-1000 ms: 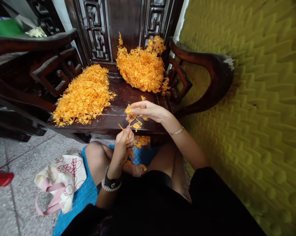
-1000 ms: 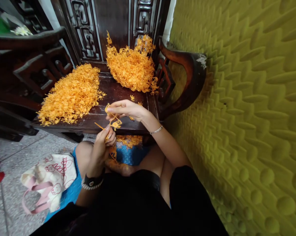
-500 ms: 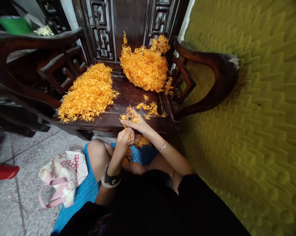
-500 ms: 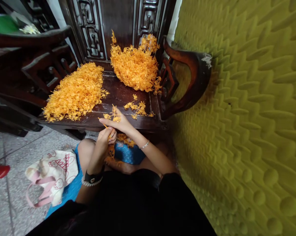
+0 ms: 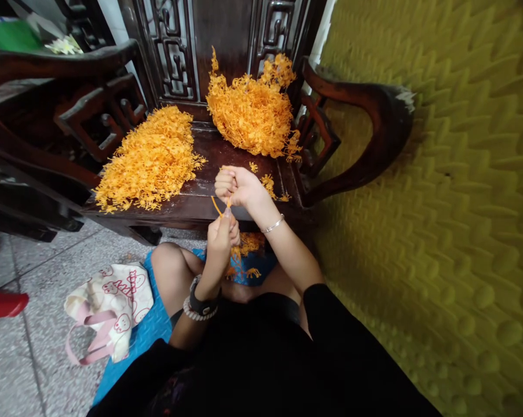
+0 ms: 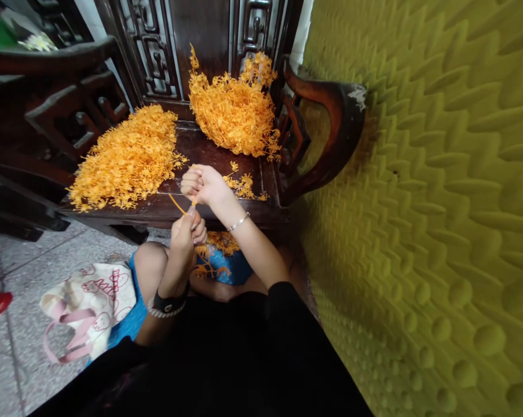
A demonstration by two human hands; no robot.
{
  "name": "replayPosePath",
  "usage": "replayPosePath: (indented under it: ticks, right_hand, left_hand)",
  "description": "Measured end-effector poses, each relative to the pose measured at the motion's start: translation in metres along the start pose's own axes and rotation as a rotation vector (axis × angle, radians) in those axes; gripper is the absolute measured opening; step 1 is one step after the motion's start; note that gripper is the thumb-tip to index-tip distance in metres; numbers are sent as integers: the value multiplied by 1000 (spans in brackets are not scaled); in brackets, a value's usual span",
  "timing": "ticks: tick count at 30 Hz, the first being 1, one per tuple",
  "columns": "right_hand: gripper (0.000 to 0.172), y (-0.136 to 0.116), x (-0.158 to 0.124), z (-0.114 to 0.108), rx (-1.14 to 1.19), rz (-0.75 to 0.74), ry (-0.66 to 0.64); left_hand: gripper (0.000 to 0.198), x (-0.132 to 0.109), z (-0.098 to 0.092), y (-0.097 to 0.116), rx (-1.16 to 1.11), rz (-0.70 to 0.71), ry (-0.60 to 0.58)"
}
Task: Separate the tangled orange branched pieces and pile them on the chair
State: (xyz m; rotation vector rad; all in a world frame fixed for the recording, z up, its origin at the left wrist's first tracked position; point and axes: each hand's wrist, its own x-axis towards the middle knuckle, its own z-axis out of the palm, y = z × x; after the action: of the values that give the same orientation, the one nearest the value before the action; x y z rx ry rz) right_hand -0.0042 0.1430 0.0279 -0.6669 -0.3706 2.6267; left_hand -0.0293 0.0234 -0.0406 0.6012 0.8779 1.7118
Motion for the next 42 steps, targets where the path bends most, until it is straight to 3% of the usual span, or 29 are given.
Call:
replayPosePath:
  ticks: [7, 12, 15, 19, 23, 25, 29, 32, 34, 36, 38, 39, 41, 42]
  right_hand:
    - [51, -34, 4, 20, -6, -120, 2]
    - [49, -36, 7, 20, -94, -73, -120]
    - [47, -44, 12, 17, -120, -139, -115]
    - [44, -78, 11, 7, -175, -429, 72]
    - [49, -98, 1, -14, -613, -622, 220]
    - [50, -94, -3, -32, -970, -705, 387]
    - [47, -75, -6, -79, -1628, -781, 869]
    - [42, -65, -10, -104, -1737, -723, 949]
    - [32, -57, -15, -106, -1757, -807, 986]
    - [23, -45, -23, -96, -1672, -1009, 922]
    - [29, -29, -33, -76, -1438, -1058, 653]
    - [36, -20, -39, -65, -1281, -938, 461]
    - [51, -2, -47, -45, -974, -467, 103]
    - [52, 6, -50, -36, -833, -259, -9]
  left_hand:
    - [43, -3, 18, 12, -94, 22, -2]
    - [43, -3, 16, 18, -110, 23, -4]
    - [42, -8, 13, 21, -102, 28, -11]
    - [44, -25, 12, 23, -42, -25, -60]
    - [47, -31, 8, 27, -2, -41, -87]
    - [46, -28, 6, 27, -23, -15, -76]
    - [46, -21, 2, 23, -21, -26, -96]
    - [45, -21, 0, 17, 12, -44, -112]
    - [43, -21, -2, 15, 38, -55, -119]
    - [43, -20, -4, 15, 54, -65, -124]
    - [44, -18, -7, 16, 57, -83, -135]
    - [44, -16, -8, 16, 61, -101, -147]
    - [44, -14, -11, 15, 79, -159, -187]
    - [43, -14, -11, 13, 83, -197, -211]
